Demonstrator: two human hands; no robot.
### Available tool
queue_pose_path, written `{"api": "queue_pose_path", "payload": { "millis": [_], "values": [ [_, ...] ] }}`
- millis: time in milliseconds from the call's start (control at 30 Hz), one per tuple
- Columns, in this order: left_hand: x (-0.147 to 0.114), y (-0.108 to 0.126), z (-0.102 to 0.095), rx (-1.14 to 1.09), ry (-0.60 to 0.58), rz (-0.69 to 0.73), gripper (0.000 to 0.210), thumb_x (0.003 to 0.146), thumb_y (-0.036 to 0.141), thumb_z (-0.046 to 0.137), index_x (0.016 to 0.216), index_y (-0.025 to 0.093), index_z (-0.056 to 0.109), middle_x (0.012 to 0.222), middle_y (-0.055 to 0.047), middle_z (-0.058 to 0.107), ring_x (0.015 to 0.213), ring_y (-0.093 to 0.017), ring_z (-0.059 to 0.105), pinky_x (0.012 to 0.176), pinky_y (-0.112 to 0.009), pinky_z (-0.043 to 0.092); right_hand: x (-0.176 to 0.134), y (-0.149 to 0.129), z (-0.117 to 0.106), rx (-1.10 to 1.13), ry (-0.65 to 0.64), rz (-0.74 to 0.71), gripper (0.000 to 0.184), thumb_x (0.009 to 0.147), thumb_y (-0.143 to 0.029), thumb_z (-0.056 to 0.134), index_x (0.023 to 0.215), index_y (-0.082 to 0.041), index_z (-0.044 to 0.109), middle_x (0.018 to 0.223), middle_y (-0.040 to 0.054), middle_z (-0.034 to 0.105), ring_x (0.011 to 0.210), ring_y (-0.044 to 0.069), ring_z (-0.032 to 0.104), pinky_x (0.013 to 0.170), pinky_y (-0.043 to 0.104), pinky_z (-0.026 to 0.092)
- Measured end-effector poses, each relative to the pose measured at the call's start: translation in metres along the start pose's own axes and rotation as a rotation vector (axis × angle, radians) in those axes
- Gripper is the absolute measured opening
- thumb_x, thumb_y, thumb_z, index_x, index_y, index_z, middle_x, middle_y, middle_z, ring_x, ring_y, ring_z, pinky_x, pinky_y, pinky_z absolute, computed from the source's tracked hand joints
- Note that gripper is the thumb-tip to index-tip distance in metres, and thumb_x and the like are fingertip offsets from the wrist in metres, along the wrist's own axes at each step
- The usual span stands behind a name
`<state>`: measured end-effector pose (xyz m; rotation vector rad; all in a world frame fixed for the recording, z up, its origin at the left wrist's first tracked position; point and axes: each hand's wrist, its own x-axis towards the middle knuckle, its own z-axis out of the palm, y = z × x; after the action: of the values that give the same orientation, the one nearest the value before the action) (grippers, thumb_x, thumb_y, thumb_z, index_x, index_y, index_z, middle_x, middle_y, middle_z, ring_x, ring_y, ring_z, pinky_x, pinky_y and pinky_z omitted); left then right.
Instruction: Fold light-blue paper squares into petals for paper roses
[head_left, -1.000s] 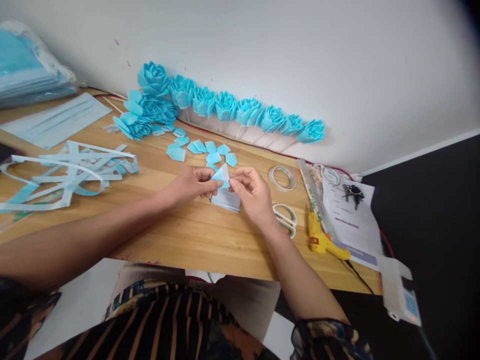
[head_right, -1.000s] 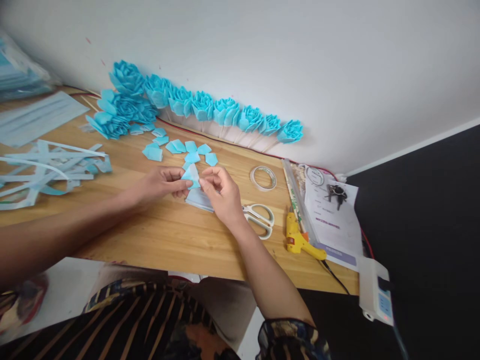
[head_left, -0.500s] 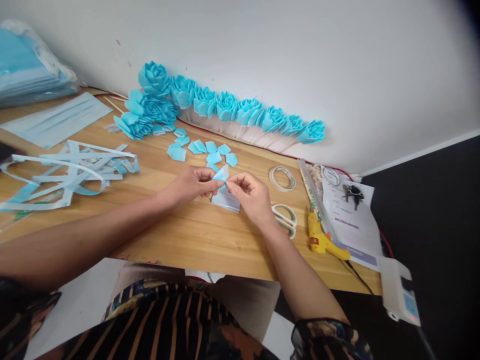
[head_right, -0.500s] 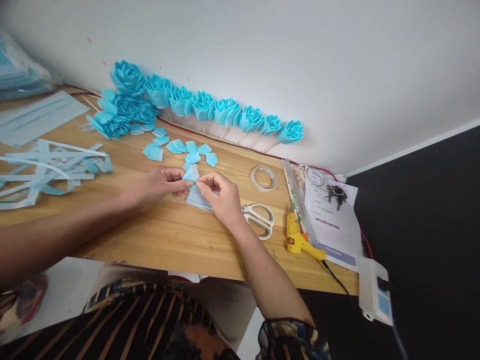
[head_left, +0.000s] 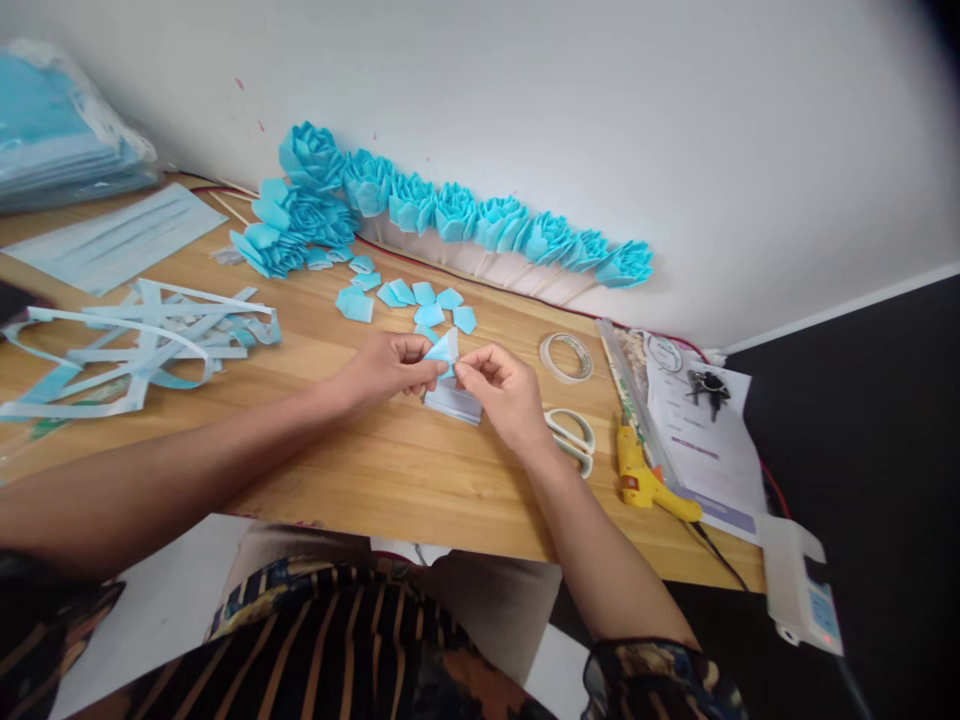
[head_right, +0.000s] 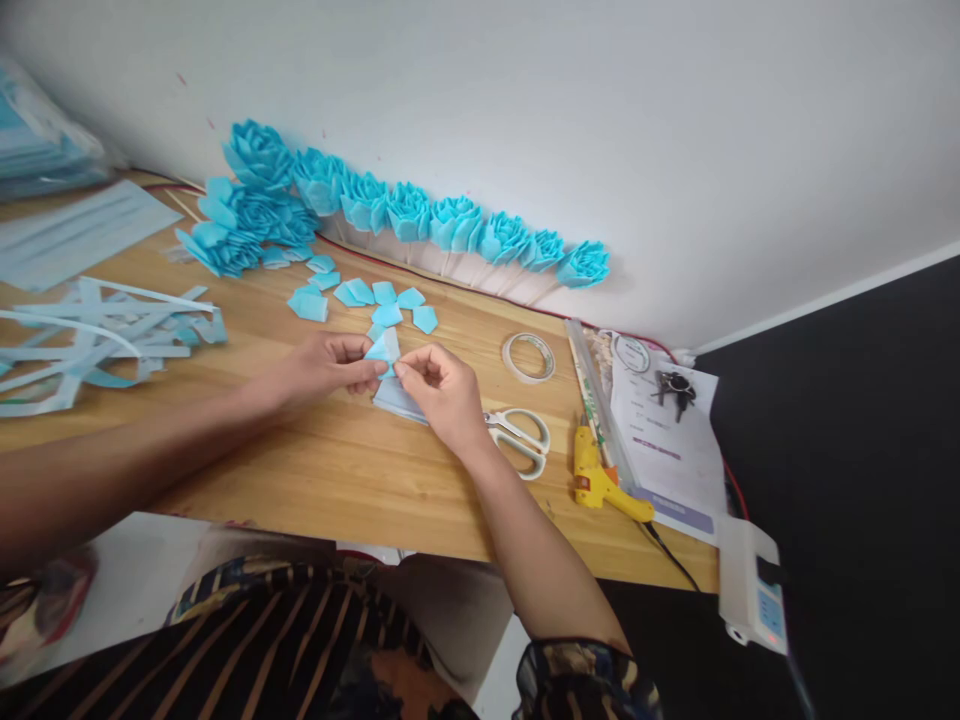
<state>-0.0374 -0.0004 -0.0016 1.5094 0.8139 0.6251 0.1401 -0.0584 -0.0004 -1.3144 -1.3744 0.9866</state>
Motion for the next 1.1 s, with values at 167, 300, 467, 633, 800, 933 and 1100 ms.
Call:
{"api": "queue_pose_path", "payload": {
  "millis": [167, 300, 467, 633, 800, 933, 1100],
  "values": [
    [-0.0001, -0.0026, -0.0005, 0.01, -0.011, 0.015, 0.027, 0.075, 0.038, 0.066, 0.065, 0.016, 0.055, 0.058, 0.001, 0.059, 0.052, -0.008, 0.05, 0.052, -0.02, 0.039, 0.003, 0.003, -0.0005, 0.153, -0.094, 0.085, 0.032, 0.073, -0.038, 0.074, 0.1, -0.021, 0.066, 0.077, -0.0021, 0.068, 0.068, 0.012, 0.06, 0.066, 0.026, 0.047],
    [-0.001, -0.0009, 0.0012, 0.044, -0.017, 0.013, 0.028, 0.076, 0.038, 0.066, 0.063, 0.016, 0.053, 0.057, 0.001, 0.058, 0.052, -0.008, 0.05, 0.051, -0.019, 0.037, 0.0027, 0.0028, -0.001, 0.087, -0.055, 0.075, 0.021, 0.074, -0.038, 0.073, 0.078, -0.019, 0.064, 0.068, -0.0034, 0.061, 0.062, 0.009, 0.054, 0.059, 0.024, 0.043],
    [-0.0014, 0.0002, 0.0018, 0.046, -0.009, 0.026, 0.025, 0.078, 0.037, 0.064, 0.066, 0.016, 0.055, 0.059, 0.001, 0.059, 0.054, -0.008, 0.052, 0.052, -0.019, 0.038, 0.0019, 0.0028, -0.0007, 0.038, -0.048, 0.041, 0.017, 0.076, -0.034, 0.071, 0.076, -0.019, 0.062, 0.065, -0.0043, 0.058, 0.06, 0.008, 0.051, 0.057, 0.023, 0.039],
    [-0.0006, -0.0023, 0.0, 0.069, -0.051, -0.003, 0.028, 0.078, 0.038, 0.063, 0.064, 0.016, 0.054, 0.058, 0.001, 0.057, 0.053, -0.008, 0.05, 0.052, -0.02, 0.036, 0.0021, 0.0026, -0.001, 0.067, -0.046, 0.023, 0.019, 0.078, -0.037, 0.07, 0.086, -0.02, 0.067, 0.078, -0.0017, 0.066, 0.069, 0.01, 0.058, 0.066, 0.024, 0.046],
    [-0.0018, -0.0018, 0.0026, 0.082, -0.108, -0.008, 0.028, 0.076, 0.039, 0.064, 0.065, 0.015, 0.055, 0.059, 0.003, 0.053, 0.055, -0.008, 0.047, 0.052, -0.021, 0.034, 0.0009, 0.0005, -0.0007, -0.015, -0.022, -0.038, 0.017, 0.075, -0.032, 0.074, 0.087, -0.021, 0.069, 0.077, -0.0025, 0.066, 0.07, 0.011, 0.058, 0.069, 0.025, 0.048],
    [-0.0018, -0.0029, 0.0037, 0.077, -0.153, 0.0, 0.027, 0.075, 0.039, 0.063, 0.068, 0.015, 0.056, 0.062, 0.002, 0.055, 0.058, -0.009, 0.049, 0.056, -0.021, 0.037, -0.001, -0.0006, 0.001, -0.112, 0.018, -0.109, 0.01, 0.078, -0.029, 0.071, 0.082, -0.021, 0.067, 0.072, -0.0029, 0.065, 0.066, 0.011, 0.057, 0.066, 0.025, 0.049],
    [-0.0022, -0.0002, 0.0027, 0.02, -0.163, -0.013, 0.027, 0.074, 0.04, 0.064, 0.068, 0.015, 0.056, 0.061, 0.002, 0.057, 0.059, -0.009, 0.05, 0.056, -0.021, 0.038, -0.003, -0.0027, 0.0001, -0.302, 0.061, -0.28, 0.005, 0.083, -0.027, 0.066, 0.082, -0.021, 0.067, 0.077, -0.0008, 0.068, 0.07, 0.012, 0.06, 0.069, 0.027, 0.051]
  ]
}}
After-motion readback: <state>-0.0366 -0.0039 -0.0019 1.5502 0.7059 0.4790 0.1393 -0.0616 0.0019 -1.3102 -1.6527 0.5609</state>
